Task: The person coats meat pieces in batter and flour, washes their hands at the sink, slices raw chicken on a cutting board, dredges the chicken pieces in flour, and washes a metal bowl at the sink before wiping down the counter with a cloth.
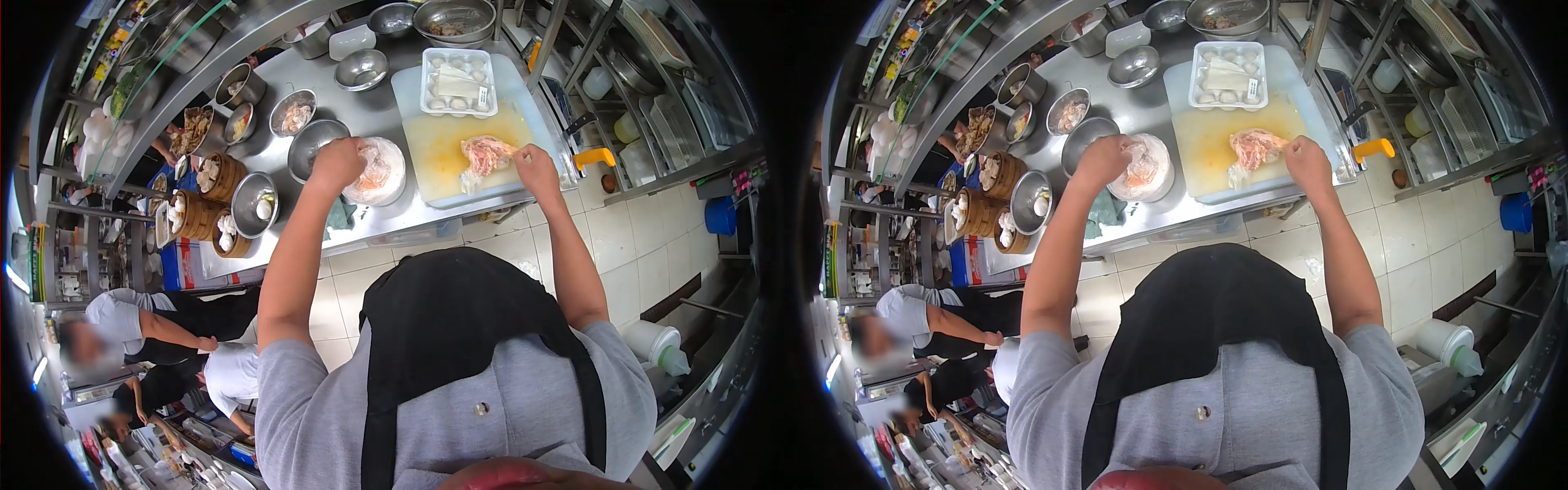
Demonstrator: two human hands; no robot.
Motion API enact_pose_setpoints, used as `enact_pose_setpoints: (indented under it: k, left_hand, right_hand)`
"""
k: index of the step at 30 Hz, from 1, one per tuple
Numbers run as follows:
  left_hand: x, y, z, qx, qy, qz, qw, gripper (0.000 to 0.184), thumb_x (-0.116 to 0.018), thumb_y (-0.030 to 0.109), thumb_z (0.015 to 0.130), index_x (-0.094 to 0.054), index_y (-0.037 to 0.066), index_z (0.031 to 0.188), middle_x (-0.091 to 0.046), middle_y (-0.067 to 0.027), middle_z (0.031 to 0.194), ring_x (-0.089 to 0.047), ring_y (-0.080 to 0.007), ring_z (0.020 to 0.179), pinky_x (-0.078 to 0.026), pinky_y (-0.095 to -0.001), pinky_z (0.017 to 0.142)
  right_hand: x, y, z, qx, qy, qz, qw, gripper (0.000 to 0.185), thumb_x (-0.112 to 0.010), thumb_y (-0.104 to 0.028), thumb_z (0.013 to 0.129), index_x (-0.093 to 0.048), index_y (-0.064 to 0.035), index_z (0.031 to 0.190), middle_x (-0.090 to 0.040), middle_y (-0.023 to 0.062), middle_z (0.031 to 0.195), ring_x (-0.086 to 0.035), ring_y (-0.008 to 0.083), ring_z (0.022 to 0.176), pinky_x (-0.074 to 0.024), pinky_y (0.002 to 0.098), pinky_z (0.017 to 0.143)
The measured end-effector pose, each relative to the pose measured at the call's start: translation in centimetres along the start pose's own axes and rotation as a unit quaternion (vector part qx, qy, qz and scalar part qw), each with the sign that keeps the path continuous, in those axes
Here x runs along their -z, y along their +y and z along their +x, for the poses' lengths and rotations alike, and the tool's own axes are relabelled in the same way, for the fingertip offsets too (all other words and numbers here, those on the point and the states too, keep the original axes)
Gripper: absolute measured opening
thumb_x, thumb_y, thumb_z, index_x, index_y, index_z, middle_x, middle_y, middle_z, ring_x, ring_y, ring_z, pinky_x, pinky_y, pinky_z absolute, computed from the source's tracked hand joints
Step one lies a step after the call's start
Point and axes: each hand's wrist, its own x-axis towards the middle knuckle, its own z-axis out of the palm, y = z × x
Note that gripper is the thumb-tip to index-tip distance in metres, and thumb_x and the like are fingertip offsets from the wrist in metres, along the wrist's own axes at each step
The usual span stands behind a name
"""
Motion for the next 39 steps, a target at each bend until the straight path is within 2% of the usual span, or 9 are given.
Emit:
enact_pose_setpoints:
  k: [7,10,12,15,21,31,34,36,39]
  left_hand:
    - [-3.7,-0.2,-0.4,-0.003,0.026,0.06,0.998,0.022,-0.058,0.013,0.083,-0.072,0.006,0.099,-0.072,-0.0189,0.097,-0.069,-0.0363,0.094,-0.055,-0.0467,0.085]
    - [-3.3,-0.2,-0.4,0.005,0.017,0.045,0.999,0.027,-0.059,0.016,0.083,-0.074,0.016,0.105,-0.072,-0.0156,0.099,-0.068,-0.0367,0.094,-0.055,-0.0468,0.085]
    - [-2.4,0.4,-0.5,-0.042,0.066,0.079,0.994,0.023,-0.059,0.013,0.081,-0.073,0.009,0.099,-0.071,-0.0157,0.104,-0.068,-0.0347,0.098,-0.057,-0.0425,0.083]
    - [-0.4,1.9,-1.5,-0.043,0.125,0.096,0.987,0.023,-0.061,0.015,0.081,-0.073,0.012,0.1,-0.07,-0.0143,0.108,-0.066,-0.0321,0.103,-0.057,-0.0423,0.084]
    - [-2.8,2.7,-2.2,-0.064,-0.009,0.079,0.995,0.029,-0.068,0.026,0.077,-0.074,0.014,0.103,-0.072,-0.0138,0.1,-0.064,-0.0314,0.106,-0.055,-0.0448,0.087]
    - [-3.9,3.3,-1.3,-0.108,0.034,0.19,0.975,0.026,-0.067,0.028,0.075,-0.073,0.008,0.091,-0.072,-0.0152,0.094,-0.067,-0.032,0.097,-0.056,-0.0447,0.083]
    - [-2.0,3.1,-1.7,-0.075,0.042,0.125,0.988,0.026,-0.068,0.026,0.075,-0.073,0.006,0.091,-0.071,-0.0177,0.091,-0.068,-0.0338,0.09,-0.055,-0.0446,0.081]
    - [-0.1,2.8,-2.0,0.027,0.029,-0.036,0.999,0.026,-0.07,0.024,0.076,-0.071,0.003,0.091,-0.071,-0.0202,0.093,-0.068,-0.0375,0.091,-0.055,-0.0441,0.081]
    - [0.6,1.7,-1.7,0.037,0.023,-0.115,0.992,0.026,-0.071,0.023,0.077,-0.069,0.001,0.092,-0.069,-0.023,0.086,-0.068,-0.0406,0.085,-0.054,-0.0449,0.079]
  right_hand:
    - [0.1,-0.6,0.0,0.001,0.001,-0.013,1.0,0.024,-0.059,-0.03,0.087,-0.068,-0.0078,0.091,-0.071,0.0209,0.09,-0.067,0.0419,0.089,-0.0523,0.0476,0.079]
    - [0.2,-1.1,-0.1,-0.013,-0.006,-0.024,1.0,0.024,-0.058,-0.03,0.088,-0.068,-0.0078,0.091,-0.071,0.0207,0.09,-0.067,0.0418,0.088,-0.0521,0.0481,0.079]
    - [0.2,-1.2,0.1,-0.015,0.003,-0.033,0.999,0.024,-0.058,-0.03,0.088,-0.068,-0.0081,0.091,-0.071,0.0207,0.09,-0.067,0.0416,0.088,-0.0522,0.0483,0.079]
    - [0.1,-0.8,0.1,-0.006,0.005,-0.03,1.0,0.025,-0.057,-0.03,0.088,-0.068,-0.008,0.091,-0.071,0.0206,0.089,-0.067,0.0416,0.088,-0.0523,0.0485,0.079]
    - [0.1,-1.0,0.0,-0.017,0.006,-0.034,0.999,0.025,-0.057,-0.03,0.088,-0.068,-0.0081,0.092,-0.071,0.0205,0.088,-0.067,0.0418,0.088,-0.0523,0.0483,0.079]
    - [0.3,-0.7,0.1,-0.031,0.003,-0.02,0.999,0.026,-0.056,-0.031,0.088,-0.068,-0.0079,0.093,-0.071,0.0215,0.089,-0.067,0.0423,0.088,-0.0523,0.048,0.079]
    - [0.1,0.0,0.2,-0.032,0.01,-0.01,0.999,0.026,-0.057,-0.031,0.088,-0.068,-0.0078,0.092,-0.071,0.0217,0.089,-0.067,0.0424,0.087,-0.0522,0.0481,0.079]
    - [-0.3,0.7,0.4,-0.008,0.023,0.011,1.0,0.024,-0.058,-0.03,0.087,-0.068,-0.0082,0.092,-0.071,0.0216,0.088,-0.067,0.0422,0.087,-0.0521,0.048,0.078]
    - [0.0,0.3,0.3,-0.017,0.011,0.009,1.0,0.023,-0.06,-0.03,0.087,-0.067,-0.0084,0.092,-0.07,0.0218,0.088,-0.067,0.0422,0.086,-0.0521,0.0478,0.078]
